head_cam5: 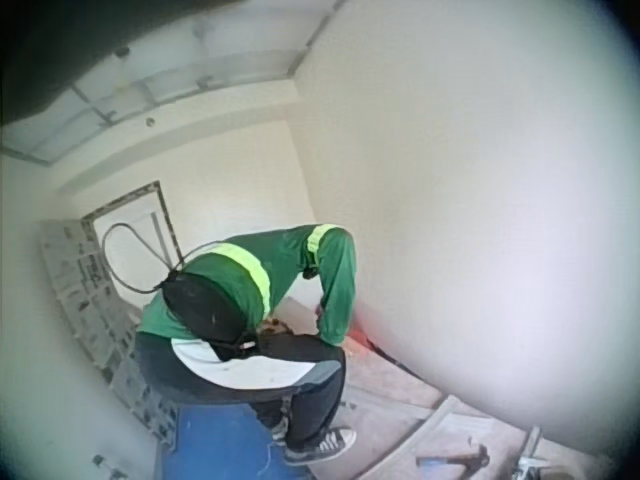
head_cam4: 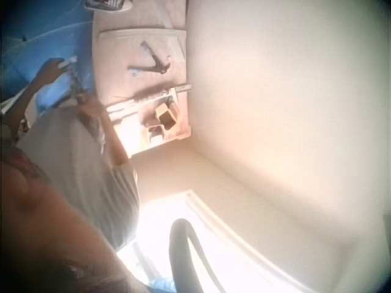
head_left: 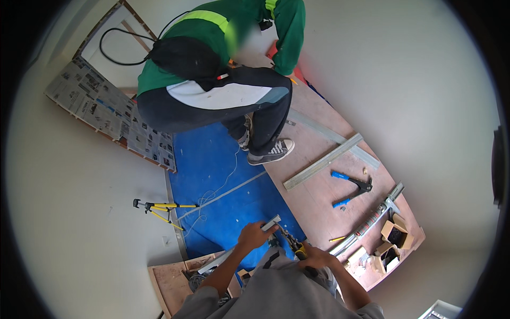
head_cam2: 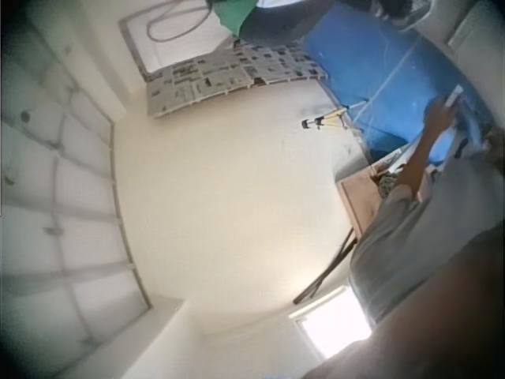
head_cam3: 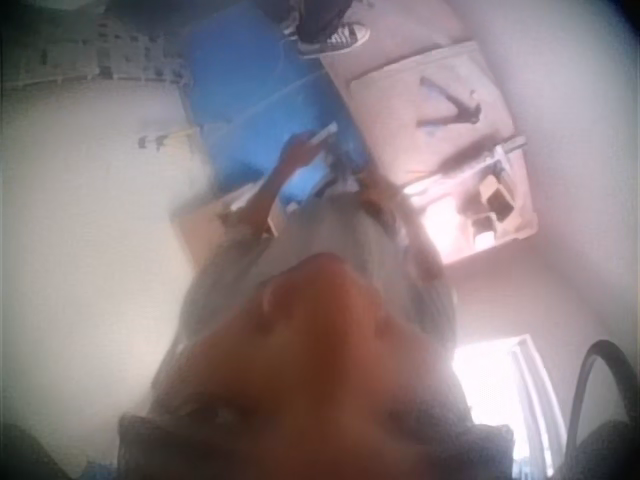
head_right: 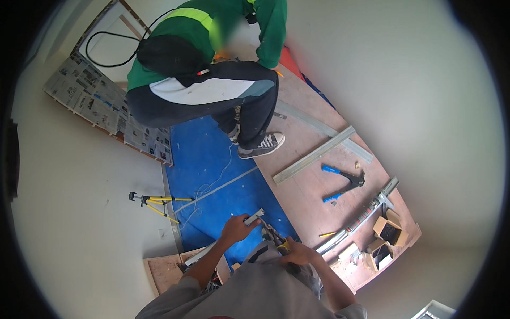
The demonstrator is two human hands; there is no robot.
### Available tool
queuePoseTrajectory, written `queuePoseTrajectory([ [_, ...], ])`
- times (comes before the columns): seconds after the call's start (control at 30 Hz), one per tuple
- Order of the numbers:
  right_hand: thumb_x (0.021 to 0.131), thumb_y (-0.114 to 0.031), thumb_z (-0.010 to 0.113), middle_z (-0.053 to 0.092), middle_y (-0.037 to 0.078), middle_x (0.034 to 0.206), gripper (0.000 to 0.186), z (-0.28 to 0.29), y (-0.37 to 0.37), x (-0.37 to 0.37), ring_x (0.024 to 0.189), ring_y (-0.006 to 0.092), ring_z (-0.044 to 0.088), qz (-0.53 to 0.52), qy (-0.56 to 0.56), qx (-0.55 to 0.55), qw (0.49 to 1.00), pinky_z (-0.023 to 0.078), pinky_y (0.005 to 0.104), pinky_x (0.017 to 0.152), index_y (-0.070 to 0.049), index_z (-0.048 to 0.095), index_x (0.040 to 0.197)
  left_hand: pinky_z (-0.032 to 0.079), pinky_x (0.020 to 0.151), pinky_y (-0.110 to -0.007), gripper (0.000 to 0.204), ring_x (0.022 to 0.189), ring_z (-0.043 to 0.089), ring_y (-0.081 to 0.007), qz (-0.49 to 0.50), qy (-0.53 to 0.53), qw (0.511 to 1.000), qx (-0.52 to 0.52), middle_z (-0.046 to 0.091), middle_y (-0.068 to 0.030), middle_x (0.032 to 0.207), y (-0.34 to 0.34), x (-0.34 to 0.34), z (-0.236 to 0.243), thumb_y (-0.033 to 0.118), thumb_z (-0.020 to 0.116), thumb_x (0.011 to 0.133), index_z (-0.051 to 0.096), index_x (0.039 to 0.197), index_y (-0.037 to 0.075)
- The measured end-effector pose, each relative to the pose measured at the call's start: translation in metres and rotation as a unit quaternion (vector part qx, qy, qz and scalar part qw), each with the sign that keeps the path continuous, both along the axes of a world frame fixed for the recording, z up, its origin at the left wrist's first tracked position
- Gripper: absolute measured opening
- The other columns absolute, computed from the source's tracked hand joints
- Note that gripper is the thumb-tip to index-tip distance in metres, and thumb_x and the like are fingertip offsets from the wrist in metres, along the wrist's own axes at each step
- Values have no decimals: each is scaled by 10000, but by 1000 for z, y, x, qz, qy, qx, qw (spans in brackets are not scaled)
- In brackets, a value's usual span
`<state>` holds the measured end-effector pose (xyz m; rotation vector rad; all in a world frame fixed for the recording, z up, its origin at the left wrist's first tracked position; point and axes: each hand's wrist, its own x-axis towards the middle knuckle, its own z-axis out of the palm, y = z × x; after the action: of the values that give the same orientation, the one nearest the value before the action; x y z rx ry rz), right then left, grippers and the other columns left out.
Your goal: The person measures and marks a metal channel on a workbench, then uses tin snips to cut it to length. They lift the cut piece to the ceiling to check fit against existing channels, mark alignment points, and return to the workbench to cut another piece.
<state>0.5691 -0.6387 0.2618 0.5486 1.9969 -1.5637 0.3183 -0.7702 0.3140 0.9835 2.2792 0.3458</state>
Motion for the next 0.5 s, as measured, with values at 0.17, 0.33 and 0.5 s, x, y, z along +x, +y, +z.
queuePoseTrajectory([
  [0.17, 790, -488, 732, 640, 344, 1208, 982, -3, -2, 16, 1161, 454, 637, -21, -9, 16, 1000, 497, 462, 981, 56, 288, 1476, 557, 709, -480, 681, 809, 728, -377, -16, -19, 1000, -18, 737, -150, 793, 11, 11, -5, 745, 605, 895, 775, 1017, 97],
  [0.33, 774, -481, 742, 638, 343, 1210, 986, -6, -8, 28, 1171, 463, 630, -45, 7, 7, 999, 494, 468, 989, 57, 294, 1469, 553, 700, -475, 658, 796, 725, -374, -33, -18, 999, -18, 728, -149, 775, 16, 20, -7, 726, 619, 899, 772, 1017, 97],
  [0.5, 768, -482, 743, 629, 348, 1242, 974, -13, -7, 32, 1199, 470, 617, -50, -6, -2, 999, 483, 480, 1010, 45, 305, 1460, 548, 709, -484, 646, 792, 719, -391, -31, -16, 999, -18, 720, -179, 774, 15, 23, -7, 700, 629, 911, 763, 1025, 79],
])
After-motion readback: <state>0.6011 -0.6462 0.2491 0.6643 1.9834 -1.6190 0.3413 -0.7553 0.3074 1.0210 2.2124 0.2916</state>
